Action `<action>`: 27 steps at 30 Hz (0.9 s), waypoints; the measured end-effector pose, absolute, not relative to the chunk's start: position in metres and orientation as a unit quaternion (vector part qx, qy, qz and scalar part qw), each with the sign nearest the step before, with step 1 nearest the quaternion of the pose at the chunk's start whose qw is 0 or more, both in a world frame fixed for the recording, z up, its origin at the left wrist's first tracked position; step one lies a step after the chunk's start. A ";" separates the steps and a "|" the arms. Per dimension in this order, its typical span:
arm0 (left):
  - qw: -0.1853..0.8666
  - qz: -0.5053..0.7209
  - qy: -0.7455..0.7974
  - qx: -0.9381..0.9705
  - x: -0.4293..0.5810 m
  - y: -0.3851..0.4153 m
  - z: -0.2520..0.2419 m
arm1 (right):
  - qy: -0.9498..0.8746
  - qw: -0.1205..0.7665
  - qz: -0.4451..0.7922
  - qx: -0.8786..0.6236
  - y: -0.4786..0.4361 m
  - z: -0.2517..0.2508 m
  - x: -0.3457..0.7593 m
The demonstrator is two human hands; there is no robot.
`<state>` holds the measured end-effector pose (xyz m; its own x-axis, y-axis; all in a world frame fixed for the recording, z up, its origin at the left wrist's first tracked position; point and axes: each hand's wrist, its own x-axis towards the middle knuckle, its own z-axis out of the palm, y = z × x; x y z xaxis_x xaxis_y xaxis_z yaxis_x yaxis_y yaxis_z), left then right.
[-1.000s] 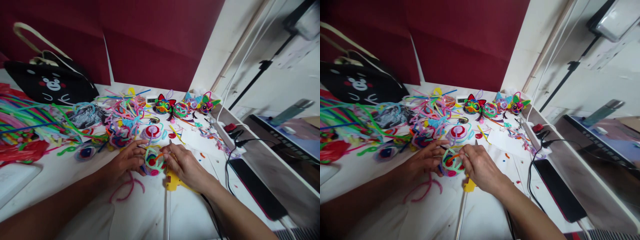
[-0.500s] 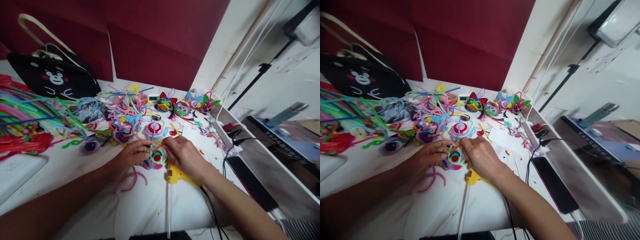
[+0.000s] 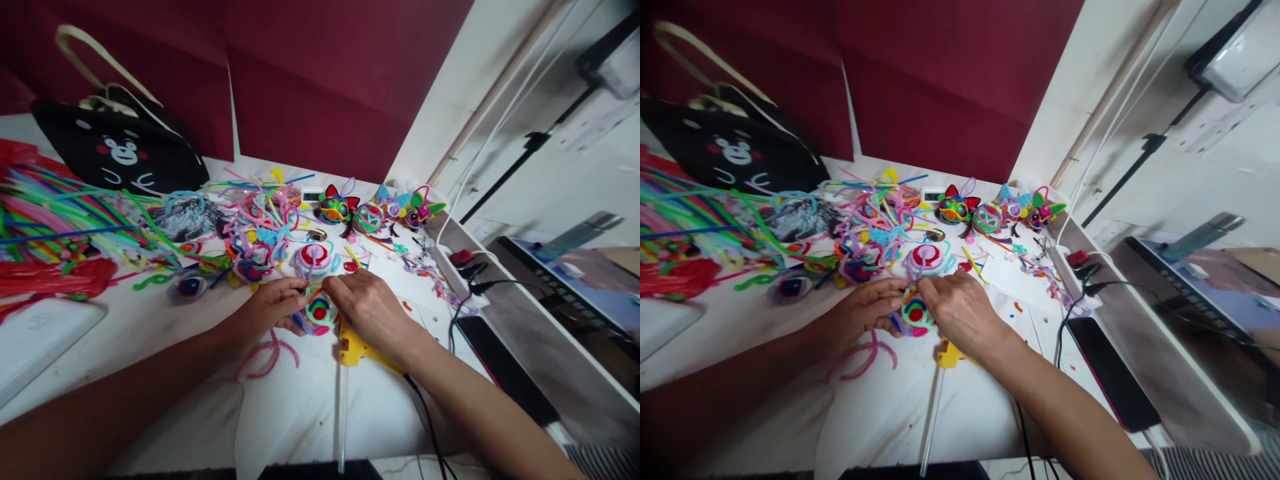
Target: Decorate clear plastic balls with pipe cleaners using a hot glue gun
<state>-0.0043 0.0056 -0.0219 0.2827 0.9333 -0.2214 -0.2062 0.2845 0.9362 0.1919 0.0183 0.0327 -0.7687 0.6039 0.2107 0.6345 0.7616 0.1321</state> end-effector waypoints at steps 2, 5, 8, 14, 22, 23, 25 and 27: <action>0.678 0.418 0.426 0.429 -0.004 0.006 -0.022 | -0.936 0.069 -0.105 -0.328 0.018 0.033 0.191; 0.676 0.418 0.426 0.433 -0.003 0.006 -0.022 | -0.937 0.059 -0.118 -0.323 0.018 0.033 0.190; 0.671 0.417 0.434 0.432 -0.002 0.006 -0.019 | -0.939 0.069 -0.126 -0.312 0.018 0.032 0.189; 0.676 0.408 0.434 0.434 -0.003 0.006 -0.018 | -0.943 0.109 -0.149 -0.277 0.018 0.029 0.188; 0.662 0.412 0.449 0.436 -0.003 0.007 -0.019 | -0.949 0.097 -0.157 -0.255 0.018 0.028 0.187; 0.661 0.412 0.450 0.437 -0.002 0.007 -0.019 | -0.949 0.096 -0.161 -0.255 0.018 0.027 0.187; 0.658 0.415 0.450 0.438 -0.002 0.007 -0.019 | -0.948 0.099 -0.168 -0.252 0.019 0.027 0.187; 0.652 0.418 0.455 0.439 -0.002 0.006 -0.019 | -0.948 0.101 -0.171 -0.248 0.019 0.027 0.186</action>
